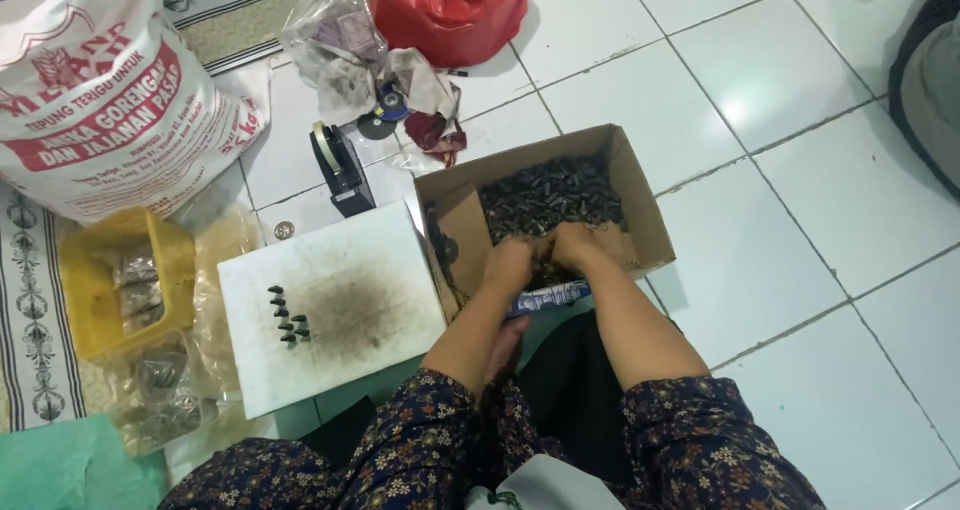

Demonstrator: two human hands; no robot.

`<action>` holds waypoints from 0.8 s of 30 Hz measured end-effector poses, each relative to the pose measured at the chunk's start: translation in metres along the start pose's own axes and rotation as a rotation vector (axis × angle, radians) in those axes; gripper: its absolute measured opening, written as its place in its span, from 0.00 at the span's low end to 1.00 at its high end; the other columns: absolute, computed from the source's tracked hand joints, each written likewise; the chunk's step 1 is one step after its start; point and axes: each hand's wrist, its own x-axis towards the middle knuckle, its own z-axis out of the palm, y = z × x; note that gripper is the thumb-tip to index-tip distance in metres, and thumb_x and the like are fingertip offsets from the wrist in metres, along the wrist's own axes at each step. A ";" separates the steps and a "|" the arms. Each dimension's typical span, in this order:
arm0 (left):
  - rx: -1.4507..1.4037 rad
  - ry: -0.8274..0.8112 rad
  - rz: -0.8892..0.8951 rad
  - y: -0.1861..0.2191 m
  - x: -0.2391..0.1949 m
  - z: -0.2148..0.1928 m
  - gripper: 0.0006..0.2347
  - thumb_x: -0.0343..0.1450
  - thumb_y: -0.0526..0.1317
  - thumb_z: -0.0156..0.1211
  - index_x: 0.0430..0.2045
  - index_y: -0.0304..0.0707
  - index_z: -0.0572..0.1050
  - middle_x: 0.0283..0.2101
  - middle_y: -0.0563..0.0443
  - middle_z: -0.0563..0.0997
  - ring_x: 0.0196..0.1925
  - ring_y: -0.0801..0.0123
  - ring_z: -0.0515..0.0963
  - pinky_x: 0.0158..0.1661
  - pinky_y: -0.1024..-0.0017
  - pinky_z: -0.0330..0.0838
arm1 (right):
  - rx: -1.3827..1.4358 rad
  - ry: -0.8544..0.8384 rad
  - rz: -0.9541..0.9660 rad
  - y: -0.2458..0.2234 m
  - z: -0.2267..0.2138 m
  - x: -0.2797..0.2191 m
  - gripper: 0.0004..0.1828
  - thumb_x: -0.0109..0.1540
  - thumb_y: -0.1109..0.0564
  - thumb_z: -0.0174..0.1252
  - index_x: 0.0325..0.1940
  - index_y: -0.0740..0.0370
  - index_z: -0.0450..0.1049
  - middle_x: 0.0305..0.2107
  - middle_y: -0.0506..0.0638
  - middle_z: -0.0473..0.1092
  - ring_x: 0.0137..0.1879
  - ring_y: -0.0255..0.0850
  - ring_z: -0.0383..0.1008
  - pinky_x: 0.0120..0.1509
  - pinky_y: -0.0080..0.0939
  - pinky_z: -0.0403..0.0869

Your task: The person sits on the floor and sorts small dark objects from a cardboard box onto a white board. They pick up items one by one, inspect them, and place them in a line on the board.

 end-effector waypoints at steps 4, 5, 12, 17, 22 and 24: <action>-0.075 -0.015 -0.056 0.008 -0.013 -0.018 0.08 0.72 0.30 0.54 0.37 0.30 0.82 0.41 0.39 0.83 0.46 0.55 0.82 0.50 0.63 0.79 | 0.050 0.013 0.002 -0.014 -0.014 -0.027 0.22 0.49 0.63 0.74 0.48 0.59 0.83 0.47 0.61 0.78 0.60 0.60 0.75 0.64 0.57 0.73; -0.195 0.029 -0.079 0.011 -0.014 -0.020 0.08 0.73 0.32 0.55 0.38 0.31 0.82 0.41 0.39 0.83 0.46 0.56 0.82 0.50 0.63 0.79 | 0.100 0.007 -0.020 -0.023 -0.021 -0.039 0.22 0.50 0.62 0.74 0.48 0.62 0.83 0.48 0.63 0.78 0.61 0.61 0.74 0.66 0.58 0.72; -0.643 0.188 -0.193 0.008 -0.017 -0.037 0.08 0.74 0.37 0.59 0.43 0.33 0.81 0.43 0.38 0.84 0.49 0.53 0.82 0.51 0.61 0.77 | 0.183 0.104 -0.117 -0.044 -0.042 -0.060 0.13 0.60 0.61 0.66 0.47 0.67 0.82 0.49 0.64 0.78 0.63 0.60 0.73 0.67 0.59 0.71; -0.577 0.208 -0.146 0.024 -0.034 -0.064 0.10 0.69 0.33 0.65 0.42 0.30 0.81 0.41 0.36 0.84 0.47 0.51 0.83 0.50 0.61 0.78 | 0.265 0.152 -0.141 -0.031 -0.031 -0.045 0.11 0.57 0.59 0.69 0.44 0.63 0.83 0.48 0.60 0.78 0.63 0.57 0.73 0.67 0.56 0.71; -0.522 0.298 -0.126 -0.001 -0.012 -0.023 0.08 0.69 0.34 0.66 0.41 0.37 0.83 0.41 0.43 0.85 0.47 0.58 0.84 0.48 0.68 0.79 | 0.445 0.120 -0.140 -0.025 -0.023 -0.033 0.11 0.57 0.60 0.69 0.42 0.63 0.83 0.49 0.62 0.78 0.63 0.59 0.73 0.65 0.57 0.72; -0.667 0.246 -0.242 -0.002 -0.010 -0.023 0.08 0.71 0.38 0.66 0.41 0.38 0.83 0.42 0.46 0.85 0.48 0.61 0.83 0.50 0.68 0.77 | 0.861 0.180 -0.052 -0.014 -0.009 -0.010 0.08 0.58 0.62 0.67 0.41 0.64 0.82 0.44 0.61 0.77 0.54 0.52 0.76 0.53 0.48 0.77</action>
